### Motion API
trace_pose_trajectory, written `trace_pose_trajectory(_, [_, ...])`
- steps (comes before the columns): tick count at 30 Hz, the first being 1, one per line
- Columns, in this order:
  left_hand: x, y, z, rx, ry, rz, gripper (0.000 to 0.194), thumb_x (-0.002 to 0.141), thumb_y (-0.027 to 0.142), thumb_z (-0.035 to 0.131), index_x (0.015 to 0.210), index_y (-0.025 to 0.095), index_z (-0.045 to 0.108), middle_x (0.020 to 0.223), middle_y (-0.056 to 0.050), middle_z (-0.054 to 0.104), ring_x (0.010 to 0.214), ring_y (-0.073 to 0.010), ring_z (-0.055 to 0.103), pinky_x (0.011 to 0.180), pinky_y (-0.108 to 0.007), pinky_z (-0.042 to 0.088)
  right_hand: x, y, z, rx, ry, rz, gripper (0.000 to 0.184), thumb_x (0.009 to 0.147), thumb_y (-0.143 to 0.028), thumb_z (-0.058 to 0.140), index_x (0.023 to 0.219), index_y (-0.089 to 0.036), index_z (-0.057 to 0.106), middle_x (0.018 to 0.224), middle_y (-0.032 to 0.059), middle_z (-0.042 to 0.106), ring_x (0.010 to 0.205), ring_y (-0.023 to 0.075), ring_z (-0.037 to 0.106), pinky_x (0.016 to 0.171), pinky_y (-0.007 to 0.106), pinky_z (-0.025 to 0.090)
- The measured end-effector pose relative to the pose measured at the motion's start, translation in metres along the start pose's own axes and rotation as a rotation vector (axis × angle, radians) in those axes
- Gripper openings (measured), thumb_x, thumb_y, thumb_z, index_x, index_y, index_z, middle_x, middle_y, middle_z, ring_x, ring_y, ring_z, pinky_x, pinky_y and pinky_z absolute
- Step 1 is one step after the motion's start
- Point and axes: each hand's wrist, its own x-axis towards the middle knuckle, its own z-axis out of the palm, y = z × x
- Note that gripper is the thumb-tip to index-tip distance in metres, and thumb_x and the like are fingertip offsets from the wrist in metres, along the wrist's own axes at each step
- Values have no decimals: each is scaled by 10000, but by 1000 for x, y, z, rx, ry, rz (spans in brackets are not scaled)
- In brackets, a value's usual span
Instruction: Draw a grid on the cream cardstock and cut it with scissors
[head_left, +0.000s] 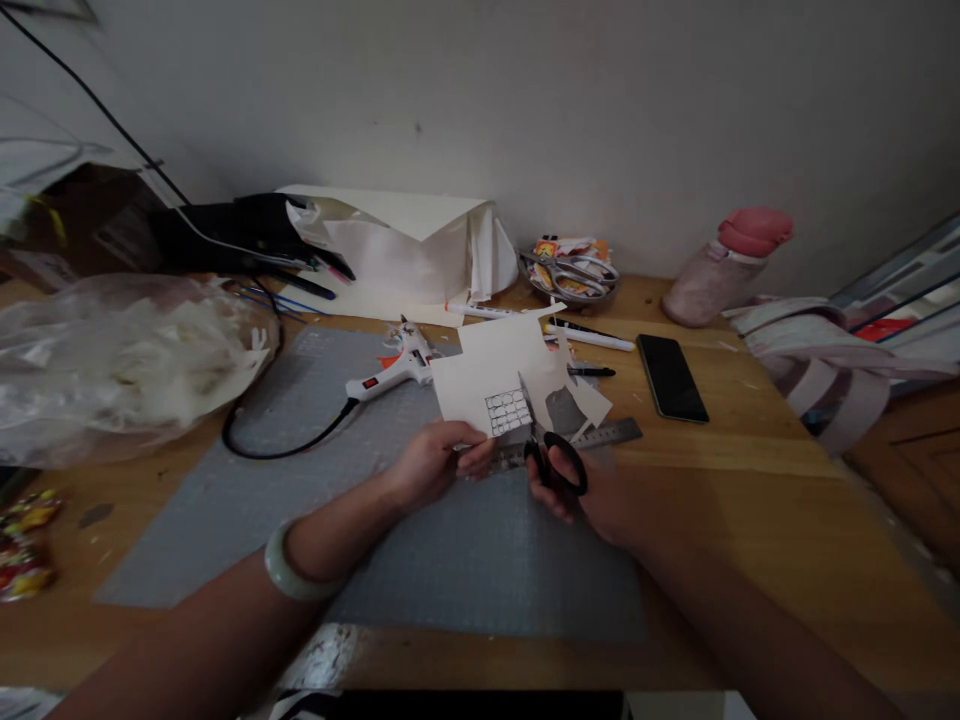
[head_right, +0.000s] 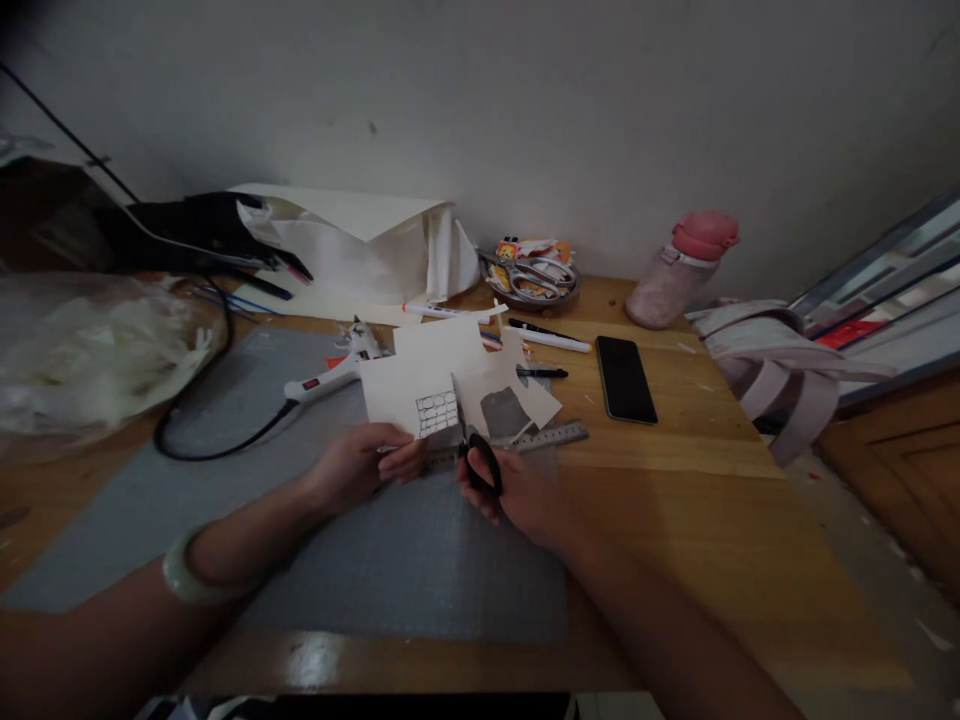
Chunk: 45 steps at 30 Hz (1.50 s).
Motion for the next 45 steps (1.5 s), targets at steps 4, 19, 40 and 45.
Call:
trace_pose_trajectory(4, [0, 0, -1, -8, -2, 4, 346, 715, 278, 501, 405, 197, 369, 407, 22, 314, 442, -112, 334, 534, -286, 308, 1, -1, 1, 9, 10, 2, 585, 702, -769, 540, 760, -188, 521, 542, -53, 439, 421, 61, 323, 374, 201, 223])
trace_pose_trajectory(19, [2, 6, -2, -129, 384, 237, 243, 705, 190, 506, 492, 194, 390, 408, 55, 300, 405, -80, 284, 466, -234, 311, -2, -11, -3, -30, -12, 9, 552, 704, -727, 568, 713, -176, 524, 508, -62, 425, 400, 54, 296, 369, 208, 201])
trace_pose_trajectory(40, [1, 7, 1, -196, 400, 145, 301, 650, 155, 521, 407, 197, 348, 360, 73, 226, 347, -60, 220, 418, -229, 226, -5, -3, -16, 68, -151, -46, 589, 714, -766, 515, 681, -177, 531, 547, -18, 519, 398, 80, 365, 406, 246, 244])
trace_pose_trajectory(45, [0, 6, 3, -183, 382, 103, 282, 640, 160, 511, 420, 200, 340, 357, 76, 218, 343, -56, 191, 399, -228, 203, -6, -6, -15, 7, -177, -38, 578, 732, -737, 529, 687, -161, 553, 517, -27, 492, 400, 73, 362, 402, 236, 232])
